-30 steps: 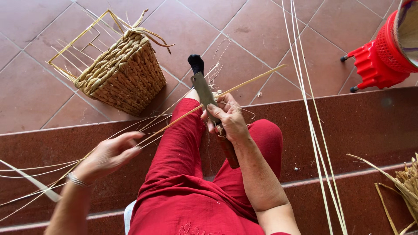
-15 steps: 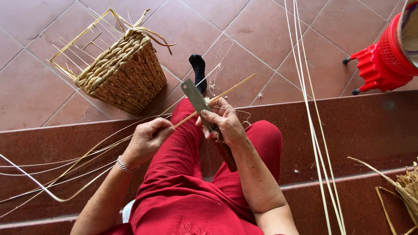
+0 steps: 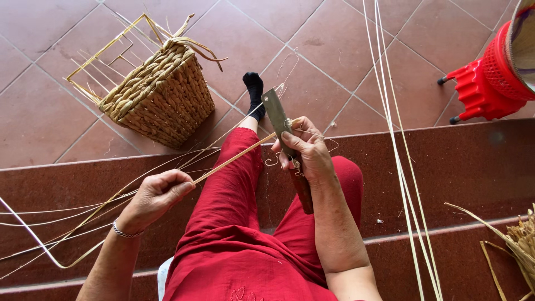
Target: The person sits on the floor and uses a knife to split long bamboo strips into thinner strands. They hold the strips with one hand and draw the knife along the length to separate them, occasionally adjusting the position of the strips.
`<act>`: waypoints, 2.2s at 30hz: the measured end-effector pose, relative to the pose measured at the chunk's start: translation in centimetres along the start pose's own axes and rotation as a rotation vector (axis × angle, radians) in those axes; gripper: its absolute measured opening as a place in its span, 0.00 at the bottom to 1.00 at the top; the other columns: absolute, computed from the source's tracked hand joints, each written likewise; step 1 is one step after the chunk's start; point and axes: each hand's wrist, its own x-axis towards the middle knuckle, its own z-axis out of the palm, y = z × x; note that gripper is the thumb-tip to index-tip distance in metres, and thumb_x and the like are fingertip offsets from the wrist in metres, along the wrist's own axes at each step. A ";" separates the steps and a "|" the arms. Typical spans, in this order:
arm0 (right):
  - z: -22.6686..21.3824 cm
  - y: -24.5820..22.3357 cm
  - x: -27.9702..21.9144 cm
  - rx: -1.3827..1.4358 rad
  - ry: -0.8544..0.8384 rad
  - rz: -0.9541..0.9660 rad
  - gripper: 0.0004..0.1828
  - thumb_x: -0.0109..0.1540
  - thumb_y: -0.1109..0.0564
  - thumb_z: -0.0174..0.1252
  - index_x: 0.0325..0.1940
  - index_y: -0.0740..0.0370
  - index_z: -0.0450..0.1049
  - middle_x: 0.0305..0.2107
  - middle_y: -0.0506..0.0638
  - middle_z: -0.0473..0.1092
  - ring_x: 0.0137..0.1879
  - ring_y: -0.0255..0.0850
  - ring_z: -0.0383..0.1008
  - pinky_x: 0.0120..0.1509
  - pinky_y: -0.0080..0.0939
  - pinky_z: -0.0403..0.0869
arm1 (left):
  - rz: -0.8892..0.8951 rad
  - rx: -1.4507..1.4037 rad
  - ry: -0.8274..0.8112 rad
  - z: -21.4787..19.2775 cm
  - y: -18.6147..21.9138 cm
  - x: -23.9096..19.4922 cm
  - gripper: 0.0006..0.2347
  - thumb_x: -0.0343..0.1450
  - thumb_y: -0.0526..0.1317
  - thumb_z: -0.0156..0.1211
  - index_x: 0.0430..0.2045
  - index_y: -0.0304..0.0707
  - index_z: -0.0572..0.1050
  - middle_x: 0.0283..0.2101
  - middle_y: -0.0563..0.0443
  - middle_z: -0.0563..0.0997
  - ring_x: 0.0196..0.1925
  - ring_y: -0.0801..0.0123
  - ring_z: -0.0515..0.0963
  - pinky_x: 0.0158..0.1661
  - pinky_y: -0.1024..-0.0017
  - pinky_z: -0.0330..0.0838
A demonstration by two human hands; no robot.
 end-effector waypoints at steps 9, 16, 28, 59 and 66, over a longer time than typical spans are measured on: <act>-0.2 -3.0 -0.4 -0.039 -0.030 -0.197 0.18 0.74 0.59 0.48 0.67 0.69 0.61 0.29 0.58 0.76 0.20 0.37 0.72 0.21 0.37 0.72 | 0.069 0.239 0.296 0.5 1.2 1.0 0.05 0.73 0.36 0.63 0.35 0.34 0.81 0.27 0.60 0.78 0.29 0.82 0.72 0.30 0.79 0.69; 4.9 1.9 -0.7 -0.148 -0.121 0.291 0.27 0.67 0.66 0.52 0.71 0.68 0.58 0.27 0.56 0.75 0.19 0.34 0.71 0.22 0.29 0.70 | 0.315 0.175 0.264 6.6 3.0 6.2 0.05 0.72 0.36 0.67 0.36 0.33 0.81 0.29 0.58 0.75 0.29 0.82 0.70 0.29 0.80 0.67; -4.9 -3.3 0.6 0.280 -0.118 -0.135 0.18 0.75 0.60 0.50 0.69 0.68 0.68 0.35 0.57 0.78 0.23 0.35 0.72 0.25 0.36 0.75 | -0.089 0.129 -0.006 -2.3 -2.0 -0.4 0.15 0.78 0.44 0.47 0.48 0.38 0.80 0.22 0.57 0.78 0.24 0.80 0.75 0.28 0.78 0.72; 5.3 5.1 -0.7 -0.074 -0.195 0.399 0.15 0.67 0.65 0.55 0.56 0.69 0.62 0.31 0.60 0.76 0.22 0.38 0.73 0.22 0.30 0.70 | 0.379 0.415 0.213 5.5 5.0 1.2 0.06 0.70 0.35 0.67 0.38 0.36 0.81 0.29 0.46 0.85 0.26 0.75 0.84 0.28 0.76 0.77; 5.2 4.5 -0.6 -0.068 -0.191 0.353 0.15 0.66 0.65 0.56 0.55 0.69 0.62 0.30 0.62 0.76 0.20 0.38 0.73 0.22 0.32 0.71 | 0.425 0.476 0.191 5.1 6.0 0.2 0.06 0.69 0.35 0.67 0.37 0.37 0.81 0.28 0.46 0.85 0.24 0.75 0.83 0.26 0.75 0.76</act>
